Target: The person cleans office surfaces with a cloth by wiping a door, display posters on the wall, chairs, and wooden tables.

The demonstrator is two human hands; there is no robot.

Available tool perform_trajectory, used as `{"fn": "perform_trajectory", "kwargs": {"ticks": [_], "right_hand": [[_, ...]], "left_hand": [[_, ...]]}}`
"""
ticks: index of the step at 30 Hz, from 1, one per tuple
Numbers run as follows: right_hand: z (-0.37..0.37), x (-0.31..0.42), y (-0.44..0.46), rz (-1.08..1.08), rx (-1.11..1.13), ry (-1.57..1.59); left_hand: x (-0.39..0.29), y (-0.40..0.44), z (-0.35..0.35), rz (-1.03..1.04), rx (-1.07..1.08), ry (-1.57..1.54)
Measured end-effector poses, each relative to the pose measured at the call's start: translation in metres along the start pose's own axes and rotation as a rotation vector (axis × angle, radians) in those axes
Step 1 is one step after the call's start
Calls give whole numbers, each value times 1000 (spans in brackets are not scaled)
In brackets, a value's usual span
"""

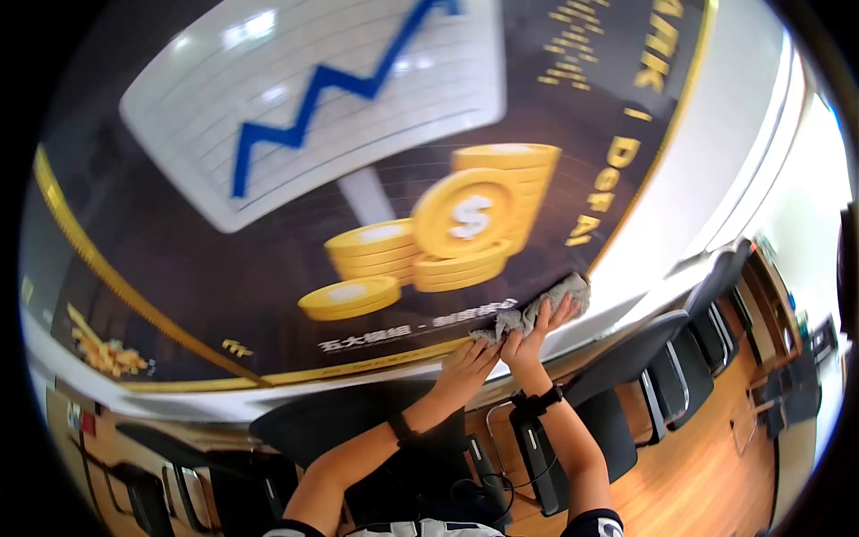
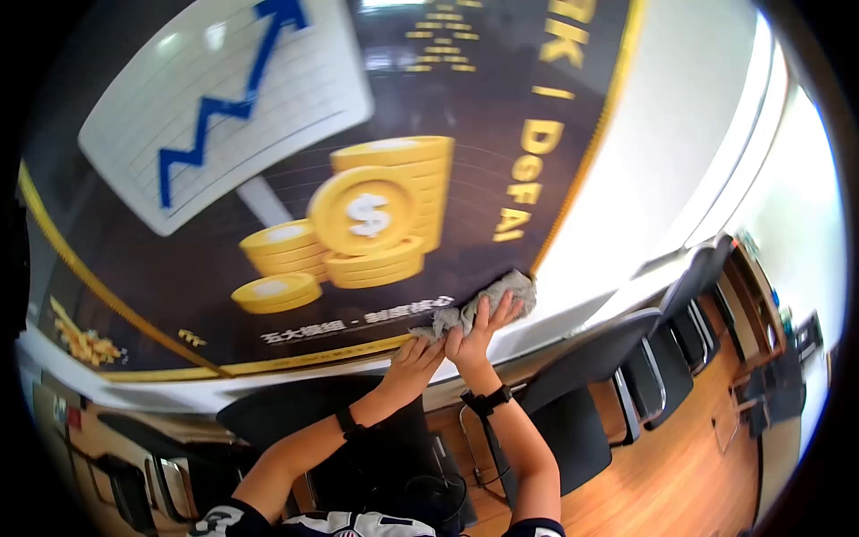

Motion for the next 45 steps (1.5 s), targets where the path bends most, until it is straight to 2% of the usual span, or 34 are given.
{"fn": "perform_trajectory", "kwargs": {"ticks": [4,9,13,15,17,28,30,32,33,34,35,37,40,43,44,45], "right_hand": [[22,47,-8,-114,-18,-15],[60,143,-4,-345,0,-22],[92,251,10,-606,20,-107],[114,289,4,-584,28,-71],[139,322,-5,-504,14,44],[214,511,-18,-611,138,-51],[220,542,-24,-884,183,-208],[241,557,-38,-1046,332,-181],[253,559,-51,-1066,458,-71],[242,556,-52,-987,291,-29],[238,559,-45,-1194,176,-270],[226,547,-48,-946,361,206],[238,527,-76,-925,468,330],[214,492,-83,-774,471,330],[204,471,-89,-653,485,424],[197,450,-102,-579,512,374]], "left_hand": [[23,-39,-31,-45,6,-22],[54,-115,-68,-281,-33,75],[87,-185,-101,-528,-146,150],[104,-214,-117,-677,-141,189],[117,-240,-139,-731,-214,223],[194,-378,-208,-970,-367,265],[203,-402,-208,-1002,-384,295],[200,-411,-216,-999,-372,219],[198,-414,-215,-993,-359,168],[201,-422,-207,-986,-379,69],[195,-422,-210,-966,-411,50],[186,-429,-196,-1036,-600,-224],[164,-424,-186,-1094,-677,-373],[146,-417,-174,-994,-404,-207],[139,-415,-166,-967,-340,-180],[134,-411,-155,-924,-239,-195]]}}
Point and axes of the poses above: each hand's wrist, its own y-axis towards the middle knuckle, its own z-axis out of the palm, x = y × z, the point moved 5 cm from there along y, towards the middle knuckle, and after that the axes turned 7 degrees about x, right-handed, at the moved point
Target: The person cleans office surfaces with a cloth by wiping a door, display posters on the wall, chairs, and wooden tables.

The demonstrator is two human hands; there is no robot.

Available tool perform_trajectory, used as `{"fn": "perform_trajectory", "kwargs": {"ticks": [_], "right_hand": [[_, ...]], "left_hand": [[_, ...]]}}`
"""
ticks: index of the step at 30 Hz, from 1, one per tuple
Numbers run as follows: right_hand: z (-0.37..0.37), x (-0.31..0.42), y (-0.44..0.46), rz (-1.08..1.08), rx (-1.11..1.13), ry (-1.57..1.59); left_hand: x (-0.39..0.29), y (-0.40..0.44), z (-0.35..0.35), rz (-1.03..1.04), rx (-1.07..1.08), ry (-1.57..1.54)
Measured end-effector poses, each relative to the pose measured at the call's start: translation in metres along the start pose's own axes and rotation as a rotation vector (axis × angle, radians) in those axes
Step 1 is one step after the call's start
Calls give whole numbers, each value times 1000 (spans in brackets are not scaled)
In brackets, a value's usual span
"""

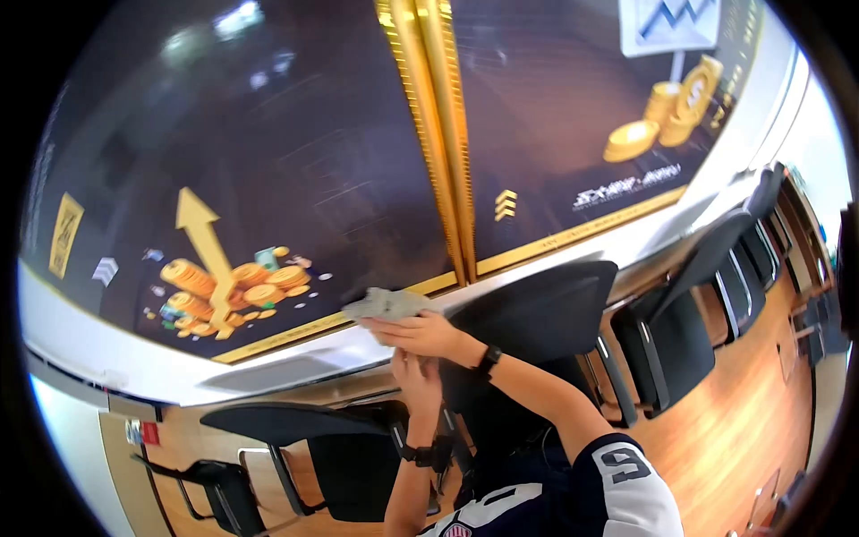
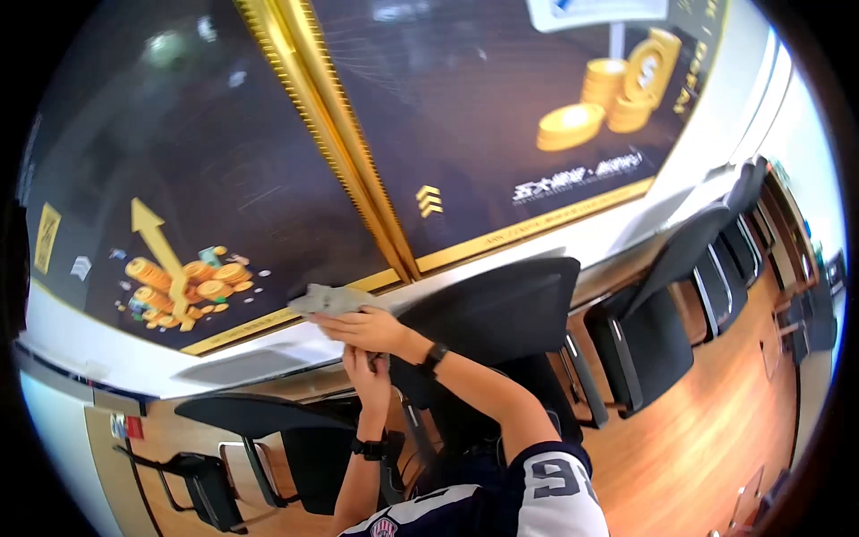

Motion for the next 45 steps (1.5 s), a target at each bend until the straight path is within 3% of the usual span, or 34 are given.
{"fn": "perform_trajectory", "kwargs": {"ticks": [3,5,8,12,18,22,24,25,27,28,29,30,31,33,35,38,40,42,45], "right_hand": [[-6,-18,-69,275,32,-43],[-18,-33,-103,488,20,-43],[-37,-39,-108,540,-42,-8],[-20,-32,-110,712,93,210],[-33,-28,-112,563,57,12],[-36,-20,-104,632,8,-48],[-40,-15,-105,600,-5,-43],[-35,-10,-111,597,-3,-55],[-46,-2,-145,566,181,214],[-51,9,-166,548,266,357],[-74,22,-196,506,102,327],[-81,31,-233,546,146,351],[-107,45,-265,662,254,405],[-150,81,-342,743,138,368],[-214,123,-412,930,193,316],[-306,200,-508,1180,-31,221],[-347,249,-559,1434,-184,222],[-374,282,-586,1534,-271,181],[-382,304,-594,1499,-401,24]], "left_hand": [[-14,3,30,143,203,95],[-19,12,37,44,154,42],[-36,30,52,-22,107,-14],[-22,18,63,223,-90,-46],[-10,17,71,264,-170,45],[-26,21,54,222,51,-36],[-24,10,55,60,91,-440],[-16,1,53,70,141,-343],[-19,-29,48,151,268,-140],[-46,-48,43,197,363,-59],[-73,-71,44,272,469,-54],[-97,-97,48,345,576,-53],[-115,-127,56,356,660,-75],[-151,-191,95,417,816,-114],[-194,-258,119,548,1005,-96],[-283,-324,138,838,1341,-124],[-338,-353,142,810,1543,-211],[-384,-372,141,924,1457,-218],[-417,-395,150,981,1366,-173]]}}
Point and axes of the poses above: each hand's wrist, its own y-axis towards the middle knuckle, its own z-axis out of the palm, x = y × z, the point moved 5 cm from there along y, towards the middle knuckle, and after that the axes turned 7 degrees about x, right-handed, at the moved point
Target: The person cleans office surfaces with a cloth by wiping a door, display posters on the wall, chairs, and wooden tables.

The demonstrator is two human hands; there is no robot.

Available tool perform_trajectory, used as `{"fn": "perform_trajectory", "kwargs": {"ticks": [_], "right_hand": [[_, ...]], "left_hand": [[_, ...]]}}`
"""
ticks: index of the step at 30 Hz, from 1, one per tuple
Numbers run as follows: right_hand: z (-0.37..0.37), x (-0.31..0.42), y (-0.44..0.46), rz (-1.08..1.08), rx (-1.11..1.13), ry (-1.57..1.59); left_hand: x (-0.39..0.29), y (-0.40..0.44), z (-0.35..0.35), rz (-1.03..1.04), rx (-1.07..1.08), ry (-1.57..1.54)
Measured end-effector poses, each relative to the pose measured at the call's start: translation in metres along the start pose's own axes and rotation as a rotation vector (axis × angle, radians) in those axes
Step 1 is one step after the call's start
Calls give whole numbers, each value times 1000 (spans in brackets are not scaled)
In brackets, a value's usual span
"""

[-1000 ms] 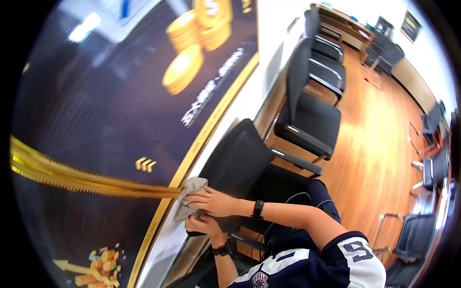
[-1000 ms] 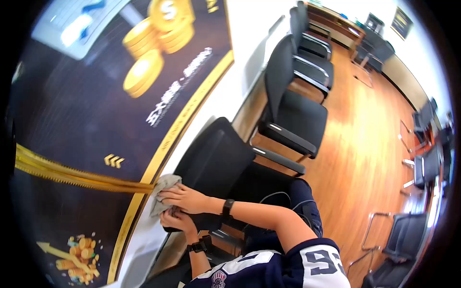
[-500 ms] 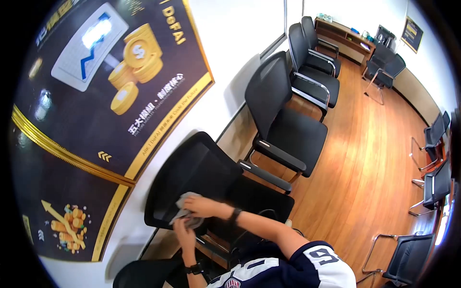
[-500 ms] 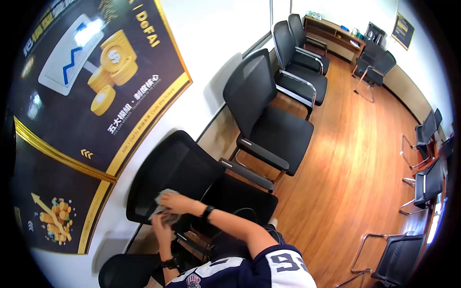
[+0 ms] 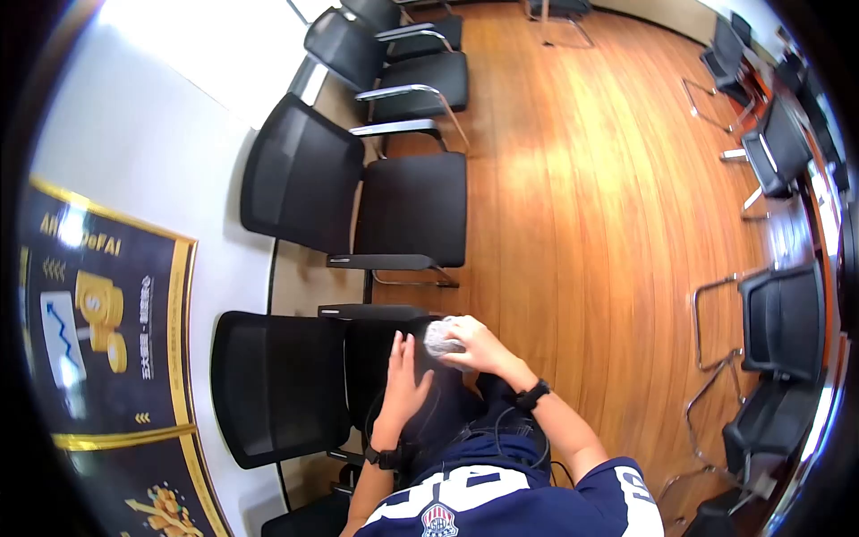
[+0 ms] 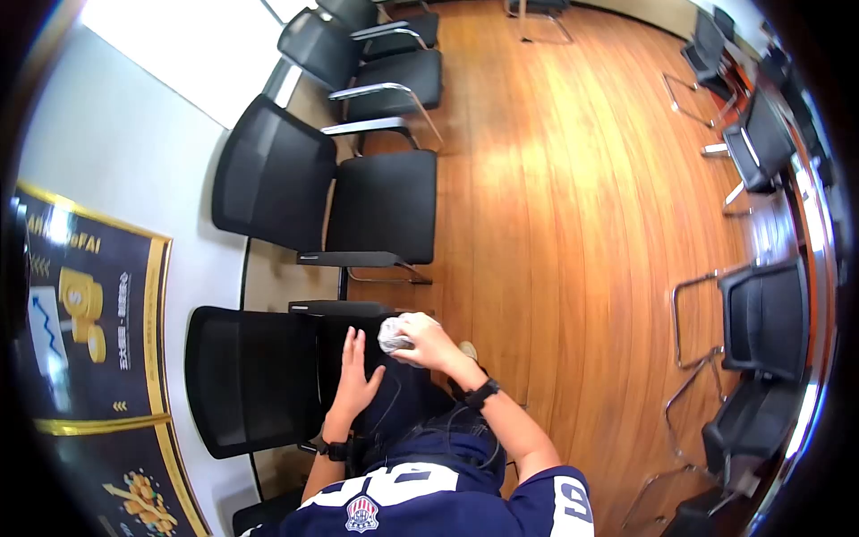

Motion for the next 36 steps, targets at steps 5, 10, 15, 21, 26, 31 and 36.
{"fn": "perform_trajectory", "kwargs": {"ticks": [5,10,15,21,26,31,36], "right_hand": [[-38,17,-29,4,-144,-7],[-140,-11,-106,275,-313,173],[-223,-71,-166,586,-593,145],[-358,-178,-32,497,-619,162],[-451,-184,71,269,-201,-123],[-531,-227,31,453,-260,78],[-605,-305,-39,644,-468,388]], "left_hand": [[-16,44,37,114,212,-36],[-105,124,88,367,451,-115],[-195,209,115,578,409,-61],[-145,354,97,297,55,-99],[-122,438,59,19,-187,-340],[-196,562,81,104,24,-104],[-317,670,102,299,316,-121]]}}
Point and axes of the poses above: each hand's wrist, its own y-axis towards the middle knuckle, its own z-axis out of the palm, x = y × z, the point moved 5 cm from there along y, towards the middle knuckle, and after that the axes turned 7 degrees about x, right-handed, at the moved point
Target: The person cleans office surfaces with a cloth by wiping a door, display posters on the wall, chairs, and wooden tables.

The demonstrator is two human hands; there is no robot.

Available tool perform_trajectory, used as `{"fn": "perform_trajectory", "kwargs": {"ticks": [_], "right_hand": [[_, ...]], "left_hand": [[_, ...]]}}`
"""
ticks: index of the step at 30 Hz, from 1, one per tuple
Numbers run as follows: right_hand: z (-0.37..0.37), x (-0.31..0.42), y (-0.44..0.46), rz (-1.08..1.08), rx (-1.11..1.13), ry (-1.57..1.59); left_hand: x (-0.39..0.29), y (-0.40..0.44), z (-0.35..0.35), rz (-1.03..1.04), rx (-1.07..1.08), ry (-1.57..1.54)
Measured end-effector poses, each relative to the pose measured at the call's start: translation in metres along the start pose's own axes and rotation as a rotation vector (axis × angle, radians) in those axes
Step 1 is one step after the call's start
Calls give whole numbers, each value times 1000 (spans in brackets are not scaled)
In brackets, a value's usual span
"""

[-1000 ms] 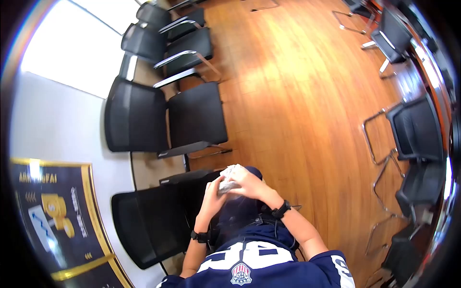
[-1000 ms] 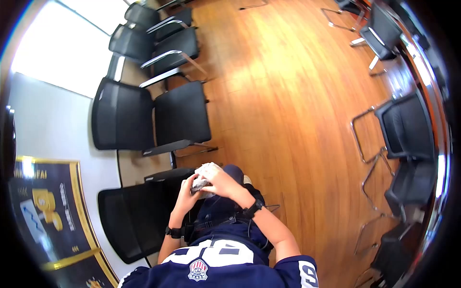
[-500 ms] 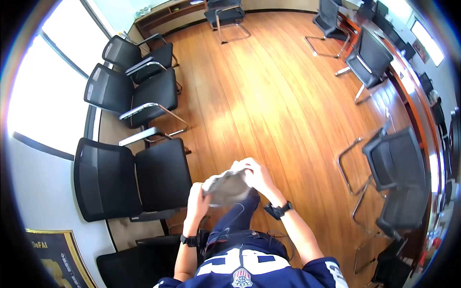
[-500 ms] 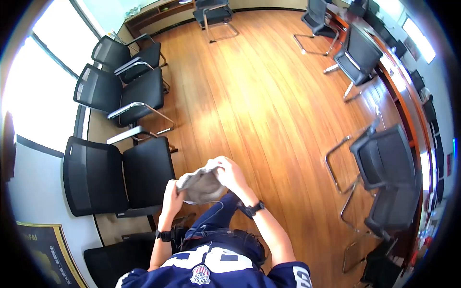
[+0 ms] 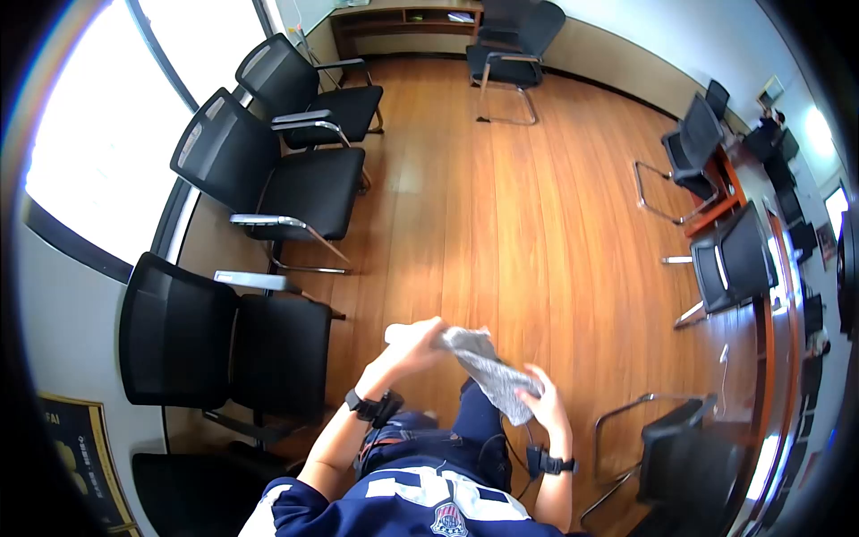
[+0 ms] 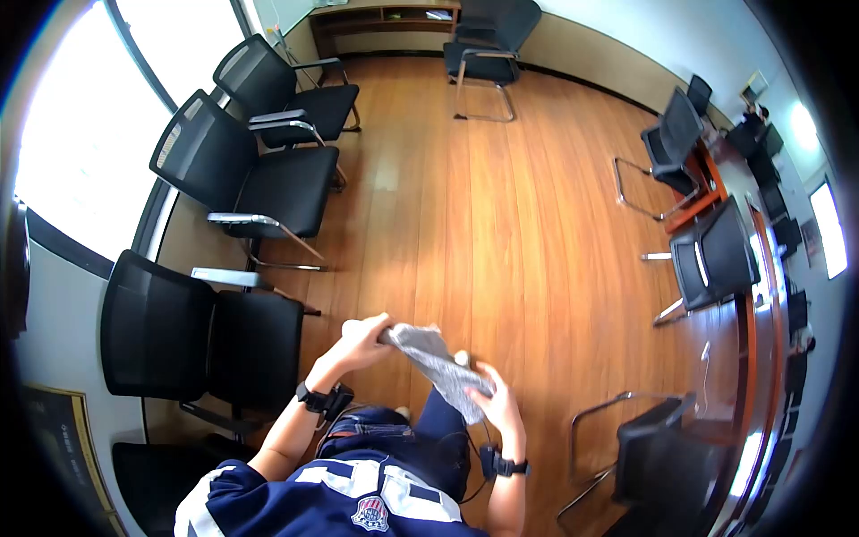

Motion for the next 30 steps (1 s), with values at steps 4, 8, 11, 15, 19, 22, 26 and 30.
{"fn": "perform_trajectory", "kwargs": {"ticks": [4,8,11,15,19,22,26,30], "right_hand": [[-74,-17,77,45,1,-305],[-123,31,198,-165,-53,-463],[-140,79,304,-257,28,-387],[-119,148,426,-343,269,-409],[-90,208,547,-657,393,-469],[-69,231,619,-595,445,-315],[-65,255,716,-406,499,-330],[-83,305,796,-558,372,-467]], "left_hand": [[-19,98,-10,146,-81,-98],[-7,188,-47,101,-68,-227],[-3,228,-107,54,-265,-157],[30,249,-160,-262,-252,-375],[95,282,-200,-282,-477,-687],[144,327,-247,-241,-604,-788],[202,403,-339,-222,-816,-724],[242,492,-434,-216,-951,-544]]}}
Point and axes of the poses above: each hand's wrist, its own y-axis towards the middle knuckle, its own z-axis out of the palm, x = y × z, the point moved 5 cm from there along y, towards the middle knuckle, and after that the axes turned 7 degrees about x, right-handed, at the moved point
